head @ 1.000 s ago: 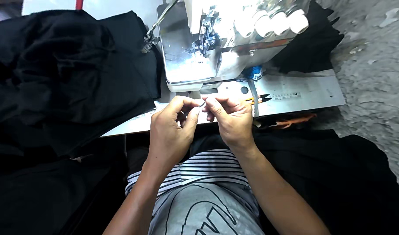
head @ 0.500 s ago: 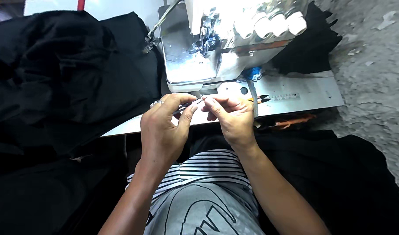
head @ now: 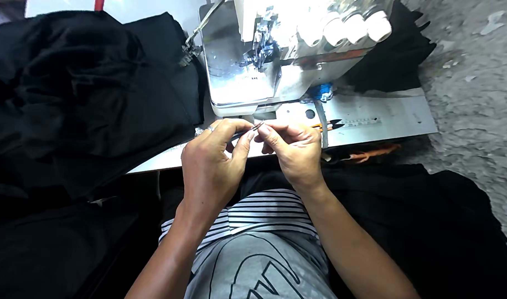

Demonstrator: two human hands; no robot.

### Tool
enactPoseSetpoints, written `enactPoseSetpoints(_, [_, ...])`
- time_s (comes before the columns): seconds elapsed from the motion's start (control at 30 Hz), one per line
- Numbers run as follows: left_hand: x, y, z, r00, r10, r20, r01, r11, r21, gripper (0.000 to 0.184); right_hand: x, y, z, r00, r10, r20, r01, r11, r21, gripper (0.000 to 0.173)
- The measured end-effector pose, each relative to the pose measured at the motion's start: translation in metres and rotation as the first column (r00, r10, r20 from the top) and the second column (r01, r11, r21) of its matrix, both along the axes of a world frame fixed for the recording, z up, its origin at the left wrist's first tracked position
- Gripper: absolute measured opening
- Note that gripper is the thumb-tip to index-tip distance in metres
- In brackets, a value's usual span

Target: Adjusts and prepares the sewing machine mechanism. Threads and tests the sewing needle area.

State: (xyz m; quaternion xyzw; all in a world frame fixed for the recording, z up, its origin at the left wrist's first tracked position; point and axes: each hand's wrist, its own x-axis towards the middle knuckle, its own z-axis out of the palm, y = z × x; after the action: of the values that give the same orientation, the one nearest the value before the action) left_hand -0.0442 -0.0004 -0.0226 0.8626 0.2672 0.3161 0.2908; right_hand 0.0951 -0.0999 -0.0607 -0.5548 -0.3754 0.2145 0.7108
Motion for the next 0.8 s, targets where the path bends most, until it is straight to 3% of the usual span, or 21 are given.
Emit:
enactPoseSetpoints(0.47, [0.001,0.004,-0.004,0.999,-0.051,0.01,0.052,0.997,-0.054,0.011,0.003,-0.001,-0.005,0.994,-0.015,0.109,0.014,1.0,0.009,0.013])
enactPoseSetpoints(0.53, [0.001,0.004,-0.004,0.999,-0.044,0.016,0.046,0.996,-0.08,0.011,0.005,0.0,-0.005,0.991,-0.033,0.129,0.031,0.999,0.014,0.023])
enactPoseSetpoints(0.67, [-0.002,0.006,0.004,0.995,-0.077,0.061,0.086,0.983,-0.161,0.009,0.014,-0.004,-0.014,0.984,-0.112,0.137,0.114,0.993,-0.012,0.063])
enactPoseSetpoints(0.73, [-0.002,0.006,0.007,0.99,-0.115,0.079,0.128,0.973,-0.19,0.009,0.014,-0.008,-0.019,0.993,-0.114,-0.006,0.114,0.99,-0.081,0.047])
enactPoseSetpoints(0.77, [-0.002,0.006,0.007,0.987,-0.135,0.09,0.151,0.968,-0.2,0.009,0.011,-0.009,-0.021,0.985,-0.096,-0.141,0.079,0.989,-0.121,0.027])
enactPoseSetpoints(0.8, [0.0,0.006,0.007,0.982,-0.16,0.102,0.178,0.961,-0.209,0.009,0.009,-0.008,-0.022,0.952,-0.049,-0.302,0.001,0.988,-0.157,0.019])
